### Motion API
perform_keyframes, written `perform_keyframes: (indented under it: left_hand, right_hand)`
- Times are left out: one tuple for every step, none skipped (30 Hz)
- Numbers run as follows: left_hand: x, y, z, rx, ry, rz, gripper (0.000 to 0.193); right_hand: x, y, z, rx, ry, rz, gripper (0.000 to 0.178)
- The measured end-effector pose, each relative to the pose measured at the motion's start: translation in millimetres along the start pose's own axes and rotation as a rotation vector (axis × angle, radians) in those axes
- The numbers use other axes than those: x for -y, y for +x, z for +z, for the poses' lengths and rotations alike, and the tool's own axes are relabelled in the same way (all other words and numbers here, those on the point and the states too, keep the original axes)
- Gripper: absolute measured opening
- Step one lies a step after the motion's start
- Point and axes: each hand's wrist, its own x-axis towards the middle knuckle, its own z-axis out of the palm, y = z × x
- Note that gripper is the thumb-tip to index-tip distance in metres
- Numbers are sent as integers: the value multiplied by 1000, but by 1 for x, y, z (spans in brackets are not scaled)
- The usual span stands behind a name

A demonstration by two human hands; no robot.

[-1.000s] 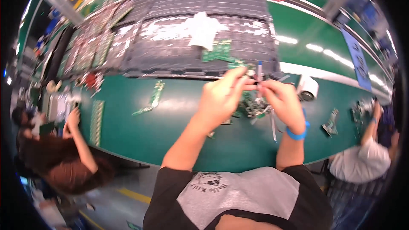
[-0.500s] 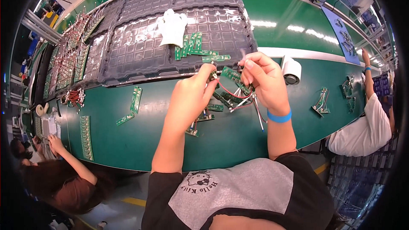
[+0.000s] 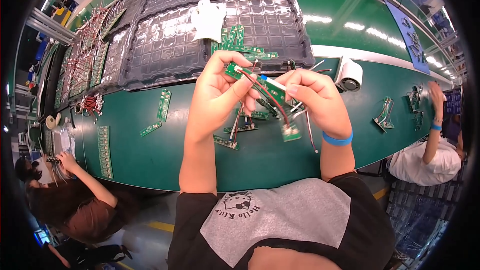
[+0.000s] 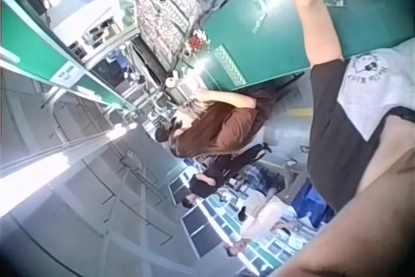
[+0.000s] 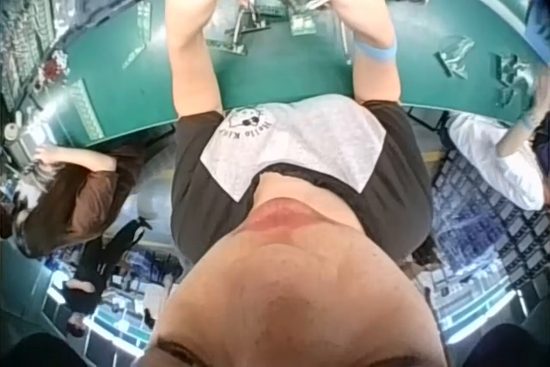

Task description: The person connects wire harnesses to circuit boards by hand, aligns the wires along each board, and places the assembled boards on the table.

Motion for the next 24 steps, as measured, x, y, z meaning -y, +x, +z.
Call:
perform_keyframes:
  left_hand:
    - [1, 0, 0, -1, -1, -2, 23]
    - [1, 1, 1, 10, 1, -2, 22]
    - [2, 1, 1, 20, 3, -2, 21]
    - [2, 1, 1, 21, 3, -4, 21]
    - [3, 2, 0, 66, -23, -26, 20]
    - [3, 2, 0, 111, -48, -46, 20]
    - [4, 2, 0, 113, -50, -49, 20]
    - [5, 2, 0, 122, -57, -51, 20]
    - [6, 3, 0, 130, -65, -52, 20]
    - [6, 3, 1, 128, -65, -53, 20]
    - [6, 3, 2, 107, -42, -43, 21]
    - [6, 3, 2, 87, -19, -33, 22]
    - [7, 3, 3, 87, -19, -33, 22]
    - [7, 3, 4, 90, -22, -30, 22]
    - [8, 3, 5, 94, -26, -27, 21]
    - [8, 3, 4, 94, -26, -28, 21]
    - [8, 3, 4, 108, -37, -31, 20]
    - [8, 3, 3, 123, -48, -34, 19]
    - [8, 2, 3, 122, -48, -34, 19]
    - [7, 2, 3, 127, -45, -33, 19]
    - [7, 2, 3, 132, -43, -33, 19]
    - [7, 2, 3, 132, -44, -33, 19]
    - [8, 2, 3, 127, -43, -32, 19]
    - [8, 2, 4, 122, -42, -31, 20]
  right_hand:
    - [1, -1, 1, -48, -35, -19, 15]
    - [1, -2, 1, -95, -70, -39, 14]
    - [0, -4, 0, -95, -82, -21, 13]
    - [-1, -4, 0, -97, -81, -19, 13]
    - [-1, -4, 1, -91, -94, -16, 13]
    - [-1, -4, 2, -84, -107, -13, 13]
    - [-2, -4, 1, -87, -106, -11, 13]
    - [-3, -3, 1, -85, -129, -24, 13]
    - [-4, -3, 0, -83, -152, -37, 13]
    - [-5, -3, 0, -81, -150, -36, 13]
    - [-5, -3, 0, -84, -146, -24, 13]
    - [-5, -3, -1, -87, -142, -12, 13]
    - [-6, -3, -1, -87, -142, -11, 13]
    - [-6, -3, -2, -82, -141, -3, 13]
    - [-7, -3, -3, -77, -140, 5, 13]
    - [-7, -3, -2, -77, -139, 6, 13]
    - [-7, -3, -2, -84, -176, -15, 13]
    - [-7, -3, -2, -91, -212, -36, 13]
    - [-7, -2, -2, -90, -212, -35, 13]
    - [-7, -2, -1, -89, -219, -49, 13]
    - [-7, -2, -1, -88, -226, -63, 12]
    - [-7, -2, -1, -88, -226, -62, 12]
    - [-7, -2, -1, -89, -220, -60, 13]
    - [-7, -2, -1, -91, -214, -58, 13]
